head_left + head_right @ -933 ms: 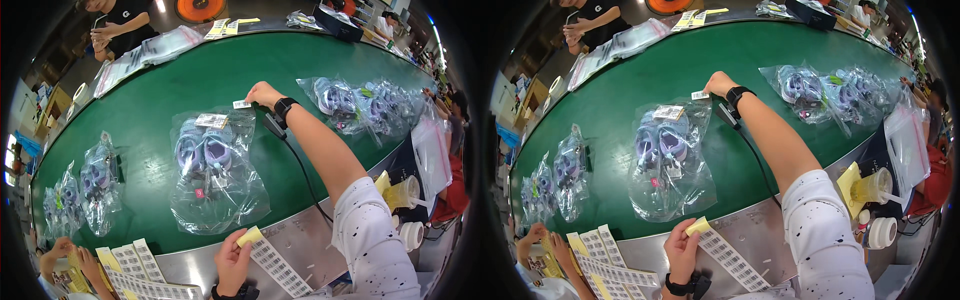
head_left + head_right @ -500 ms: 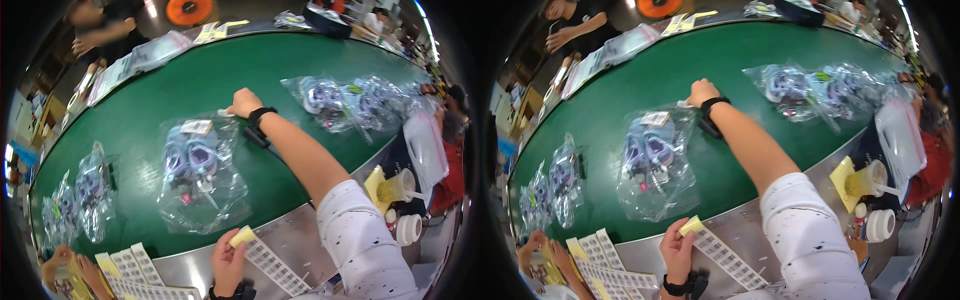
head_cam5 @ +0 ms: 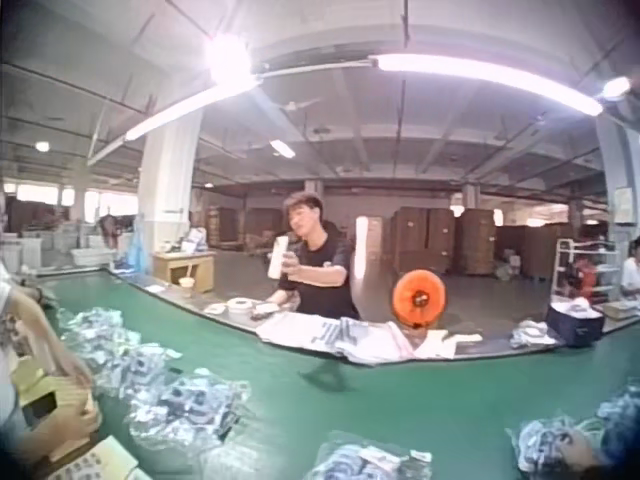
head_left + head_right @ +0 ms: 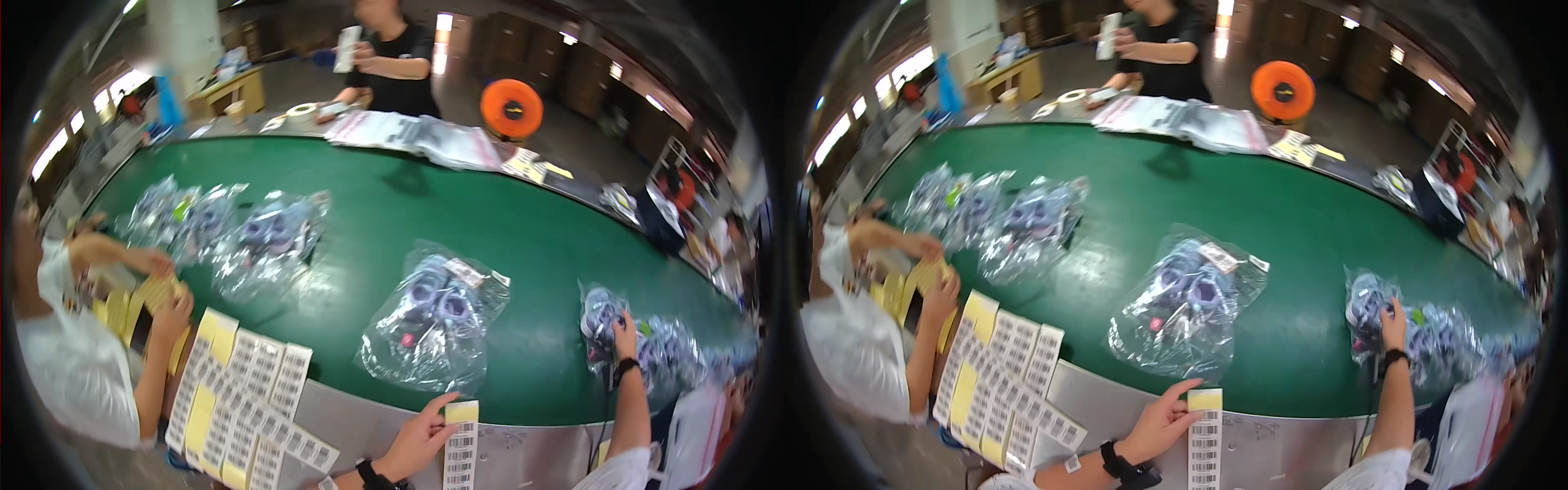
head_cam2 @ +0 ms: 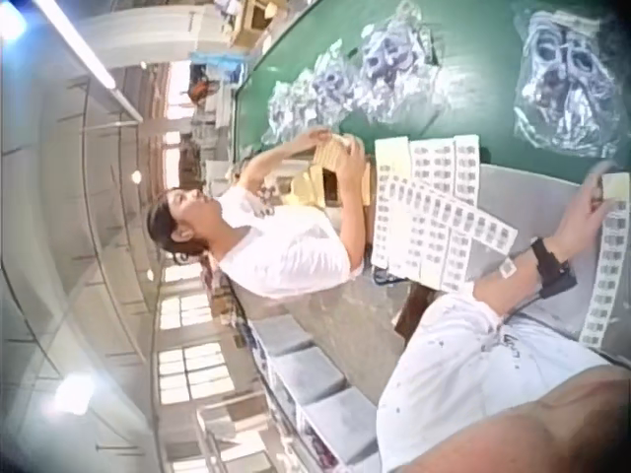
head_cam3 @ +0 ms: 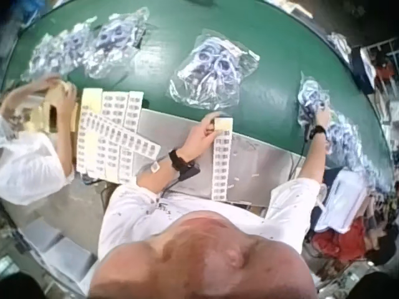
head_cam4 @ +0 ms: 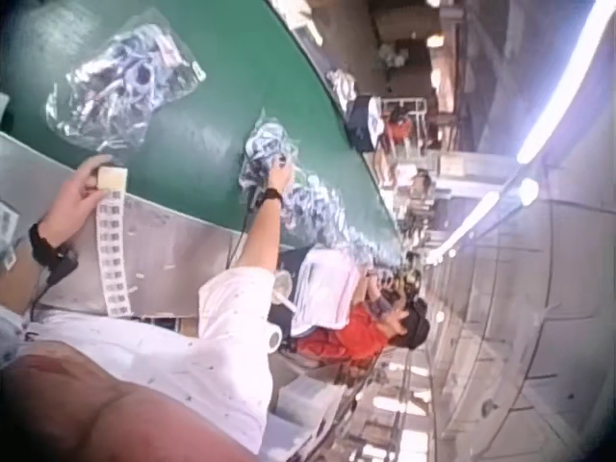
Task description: The person applies barcode labels to plastic-wrapped footwear packages on a green conveyor table. They peel labels from sheets, place them on the packages, and occasionally scan the items with a handheld scanner. The person also takes a brief drink from a cup during the process.
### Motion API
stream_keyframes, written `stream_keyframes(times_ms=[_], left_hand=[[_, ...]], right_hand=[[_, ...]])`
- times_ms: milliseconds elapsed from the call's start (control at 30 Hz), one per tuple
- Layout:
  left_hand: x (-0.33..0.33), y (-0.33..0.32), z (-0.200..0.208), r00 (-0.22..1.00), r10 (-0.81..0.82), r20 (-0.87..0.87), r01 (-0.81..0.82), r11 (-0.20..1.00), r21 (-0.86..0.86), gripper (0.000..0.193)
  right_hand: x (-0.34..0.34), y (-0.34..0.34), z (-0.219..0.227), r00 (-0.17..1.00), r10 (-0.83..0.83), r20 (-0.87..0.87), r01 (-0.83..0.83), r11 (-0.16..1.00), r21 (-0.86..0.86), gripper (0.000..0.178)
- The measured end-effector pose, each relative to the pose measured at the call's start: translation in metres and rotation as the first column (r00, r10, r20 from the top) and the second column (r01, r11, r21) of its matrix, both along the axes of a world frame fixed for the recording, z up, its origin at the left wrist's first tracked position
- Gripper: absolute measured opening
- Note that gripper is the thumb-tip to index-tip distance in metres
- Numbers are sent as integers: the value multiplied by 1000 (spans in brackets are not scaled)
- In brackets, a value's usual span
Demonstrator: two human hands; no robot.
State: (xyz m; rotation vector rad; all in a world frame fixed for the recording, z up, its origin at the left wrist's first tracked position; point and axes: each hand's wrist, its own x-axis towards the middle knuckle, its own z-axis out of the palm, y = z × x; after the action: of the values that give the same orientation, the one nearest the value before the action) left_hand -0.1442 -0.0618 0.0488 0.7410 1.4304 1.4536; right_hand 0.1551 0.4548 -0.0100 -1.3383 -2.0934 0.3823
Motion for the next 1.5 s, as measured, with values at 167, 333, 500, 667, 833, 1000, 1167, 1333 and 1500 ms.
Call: stream_keyframes(times_ms=[167, 333, 500, 667, 833, 1000, 1167, 1333, 1500], left_hand=[[2, -38, 1, 999, -13, -30, 14, 999, 47, 43], [11, -41, -10, 1000, -19, -5, 20, 992, 122, 31], [14, -47, -7, 999, -11, -42, 15, 995, 103, 29], [7, -60, -7, 998, 37, 53, -44, 988, 145, 28], [-2, -72, -1, 990, 138, 19, -139, 979, 148, 25], [9, -50, -16, 996, 83, -36, -78, 991, 111, 21], [19, -22, -23, 991, 65, -121, -52, 992, 111, 20], [27, -1, -30, 995, 27, -100, -22, 998, 51, 19], [29, 11, -33, 997, 14, -81, -12, 1000, 23, 19]], right_hand=[[-84, -112, 14, 960, 174, -220, -200, 974, -106, 42], [-181, -269, 38, 923, 385, -12, -384, 922, 51, 52], [-272, -300, 41, 928, 341, -149, -358, 928, -104, 56], [-289, -335, 77, 784, 493, -378, -568, 814, -117, 52], [-217, -435, 127, 642, 696, -321, -766, 575, -286, 14], [-169, -448, 100, 729, 615, -301, -678, 709, -195, 7], [-150, -417, 85, 757, 563, -332, -646, 721, -249, 8], [-137, -392, 69, 733, 560, -386, -669, 696, -263, 9], [-131, -375, 56, 706, 613, -355, -698, 685, -208, 6]])
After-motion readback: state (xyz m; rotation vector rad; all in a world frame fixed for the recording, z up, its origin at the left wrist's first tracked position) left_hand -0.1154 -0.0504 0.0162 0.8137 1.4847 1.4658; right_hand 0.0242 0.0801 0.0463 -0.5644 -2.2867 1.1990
